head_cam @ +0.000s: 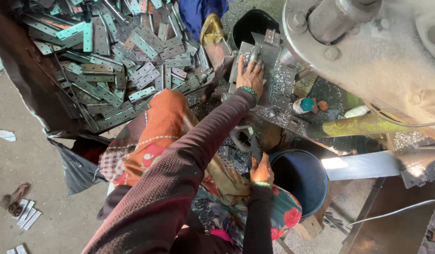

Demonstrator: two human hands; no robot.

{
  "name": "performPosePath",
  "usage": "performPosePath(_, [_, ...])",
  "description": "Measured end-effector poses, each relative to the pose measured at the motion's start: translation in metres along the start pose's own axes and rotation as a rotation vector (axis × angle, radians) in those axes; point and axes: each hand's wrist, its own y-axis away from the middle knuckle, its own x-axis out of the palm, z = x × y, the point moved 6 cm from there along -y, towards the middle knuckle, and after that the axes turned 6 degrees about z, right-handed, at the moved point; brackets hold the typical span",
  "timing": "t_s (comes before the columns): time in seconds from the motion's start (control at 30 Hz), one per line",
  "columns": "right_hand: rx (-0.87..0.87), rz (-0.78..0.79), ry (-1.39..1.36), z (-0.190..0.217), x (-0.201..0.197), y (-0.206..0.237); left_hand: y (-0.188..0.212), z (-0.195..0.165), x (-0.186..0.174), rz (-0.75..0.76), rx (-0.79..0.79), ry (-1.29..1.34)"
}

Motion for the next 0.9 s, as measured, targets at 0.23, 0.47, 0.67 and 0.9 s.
performPosePath(0.23, [0.166,0.199,-0.025,-0.044,0.060,-0.017,0.091,0.072,-0.013,-0.158,0.171,0.375])
performPosePath(0.47, [0.141,0.164,-0.045,-0.046,0.054,-0.017,0.159,0.275,0.015,-0.092,-0.436,0.371])
performPosePath(0.67, [0.177,0.181,-0.008,-0.046,0.051,-0.015,0.184,0.348,0.036,-0.064,-0.674,0.181])
performPosePath(0.9, [0.171,0.168,-0.020,-0.044,0.044,-0.011,0.179,0.343,0.050,0.018,-0.715,0.053])
